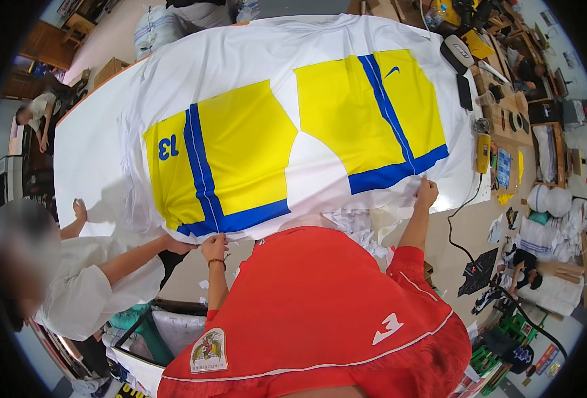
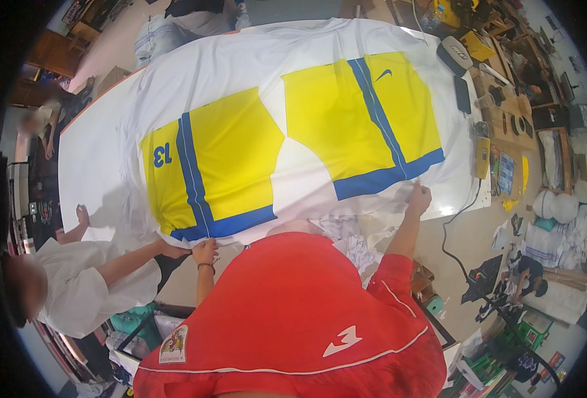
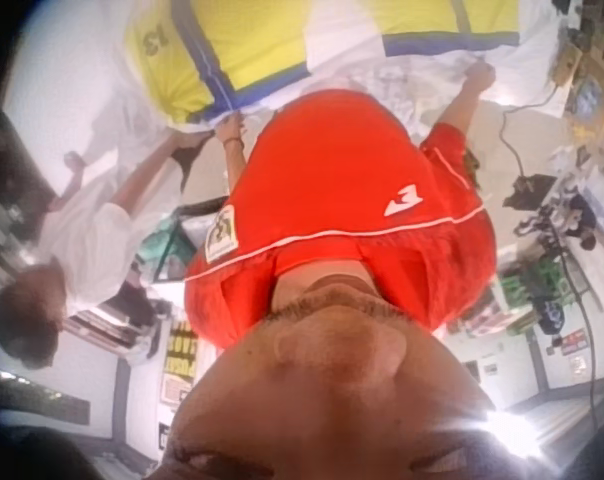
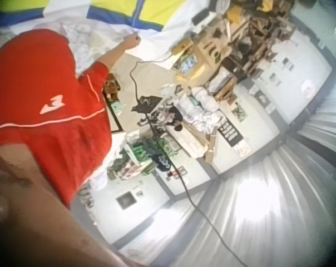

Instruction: The person unfolds a large white fabric with yellow and blue graphics on a table, smooths it, and uses a yellow electric cutter to cut a long yellow strip from the fabric. A coworker assists by holding and repositioning the fabric.

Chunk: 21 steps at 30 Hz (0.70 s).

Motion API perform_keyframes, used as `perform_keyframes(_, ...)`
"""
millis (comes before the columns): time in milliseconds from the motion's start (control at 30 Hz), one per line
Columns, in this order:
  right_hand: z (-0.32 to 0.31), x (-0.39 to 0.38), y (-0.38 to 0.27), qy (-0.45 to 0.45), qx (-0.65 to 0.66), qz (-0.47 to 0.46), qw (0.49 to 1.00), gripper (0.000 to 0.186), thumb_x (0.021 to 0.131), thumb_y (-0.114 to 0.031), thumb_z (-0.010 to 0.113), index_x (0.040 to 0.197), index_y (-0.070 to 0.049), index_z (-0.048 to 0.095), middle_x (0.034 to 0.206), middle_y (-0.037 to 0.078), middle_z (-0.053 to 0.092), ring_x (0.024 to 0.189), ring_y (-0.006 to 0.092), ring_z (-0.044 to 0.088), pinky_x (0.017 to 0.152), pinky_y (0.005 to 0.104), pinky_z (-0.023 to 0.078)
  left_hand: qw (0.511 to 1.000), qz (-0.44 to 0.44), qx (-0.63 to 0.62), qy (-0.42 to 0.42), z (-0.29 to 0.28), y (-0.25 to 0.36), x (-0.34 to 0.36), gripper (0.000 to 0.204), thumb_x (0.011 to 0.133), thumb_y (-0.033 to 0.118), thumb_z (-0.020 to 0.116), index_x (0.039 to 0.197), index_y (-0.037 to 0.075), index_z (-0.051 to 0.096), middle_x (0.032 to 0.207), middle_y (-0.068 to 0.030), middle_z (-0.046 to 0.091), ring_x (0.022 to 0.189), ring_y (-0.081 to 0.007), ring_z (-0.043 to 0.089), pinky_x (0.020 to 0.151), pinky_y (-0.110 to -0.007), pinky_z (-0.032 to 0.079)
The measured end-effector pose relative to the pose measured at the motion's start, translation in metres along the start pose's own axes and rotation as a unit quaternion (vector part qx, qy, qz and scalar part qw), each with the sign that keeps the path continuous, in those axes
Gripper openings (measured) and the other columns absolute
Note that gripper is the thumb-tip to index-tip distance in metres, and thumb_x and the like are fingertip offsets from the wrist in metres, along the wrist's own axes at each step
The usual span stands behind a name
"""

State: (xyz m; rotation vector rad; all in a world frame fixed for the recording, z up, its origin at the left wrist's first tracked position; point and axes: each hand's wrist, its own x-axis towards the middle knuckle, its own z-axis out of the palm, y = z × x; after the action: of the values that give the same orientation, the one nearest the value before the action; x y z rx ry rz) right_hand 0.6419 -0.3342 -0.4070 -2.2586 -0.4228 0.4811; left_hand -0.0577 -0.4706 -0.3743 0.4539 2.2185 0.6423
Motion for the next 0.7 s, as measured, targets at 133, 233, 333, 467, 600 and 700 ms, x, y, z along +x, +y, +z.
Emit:
perform_keyframes(133,-0.002,-0.004,-0.005,0.03,0.027,-0.026,0.999,0.029,0.095,-0.028,0.076,0.092,0.0,0.068,0.07,0.006,0.06,0.051,0.0152,0.052,0.045,0.0314,0.043,0.985,0.089,-0.084,0.12,0.002,0.01,0.005,0.03,0.09,0.018,0.067,0.068,-0.003,0.062,0.057,-0.0066,0.06,0.048,-0.0142,0.057,0.049,-0.03,0.046)
perform_keyframes(233,-0.003,-0.01,-0.011,0.026,0.022,-0.028,0.999,0.03,0.094,-0.028,0.077,0.091,0.0,0.069,0.073,0.006,0.063,0.057,0.0161,0.055,0.052,0.0323,0.046,0.974,0.088,-0.157,0.139,-0.003,0.022,0.006,0.03,0.09,0.016,0.065,0.067,-0.002,0.06,0.055,-0.0051,0.056,0.047,-0.0137,0.054,0.048,-0.03,0.043)
perform_keyframes(333,-0.005,-0.013,-0.014,0.031,-0.013,-0.039,0.999,0.032,0.093,-0.031,0.077,0.092,0.001,0.07,0.08,0.009,0.067,0.068,0.0201,0.061,0.065,0.0358,0.05,0.975,0.087,-0.155,0.136,-0.006,0.026,0.008,0.031,0.09,0.017,0.065,0.066,-0.002,0.059,0.054,-0.0064,0.055,0.047,-0.0145,0.054,0.047,-0.031,0.042)
perform_keyframes(467,-0.005,-0.013,-0.016,0.028,-0.042,-0.025,0.998,0.034,0.092,-0.032,0.077,0.093,0.002,0.071,0.083,0.009,0.07,0.075,0.0215,0.064,0.073,0.0366,0.052,0.98,0.083,-0.044,0.173,-0.01,0.02,0.0,0.037,0.087,0.023,0.064,0.062,-0.004,0.059,0.051,-0.0102,0.055,0.045,-0.0184,0.055,0.048,-0.036,0.044)
perform_keyframes(600,-0.004,-0.012,-0.015,0.046,-0.076,-0.041,0.995,0.032,0.093,-0.03,0.077,0.092,0.001,0.071,0.081,0.009,0.069,0.073,0.0194,0.061,0.071,0.0349,0.051,0.981,0.056,0.079,0.168,-0.015,0.006,0.0,0.039,0.08,0.03,0.067,0.064,-0.006,0.067,0.053,-0.0172,0.061,0.048,-0.0259,0.062,0.054,-0.041,0.051)
perform_keyframes(700,-0.004,-0.007,-0.009,0.04,-0.061,-0.032,0.997,0.031,0.092,-0.03,0.076,0.092,0.001,0.071,0.081,0.009,0.069,0.073,0.0204,0.062,0.072,0.0355,0.051,0.975,0.018,0.174,0.134,-0.02,-0.003,0.003,0.038,0.074,0.031,0.069,0.07,-0.006,0.073,0.061,-0.0206,0.068,0.057,-0.0302,0.069,0.063,-0.042,0.055)
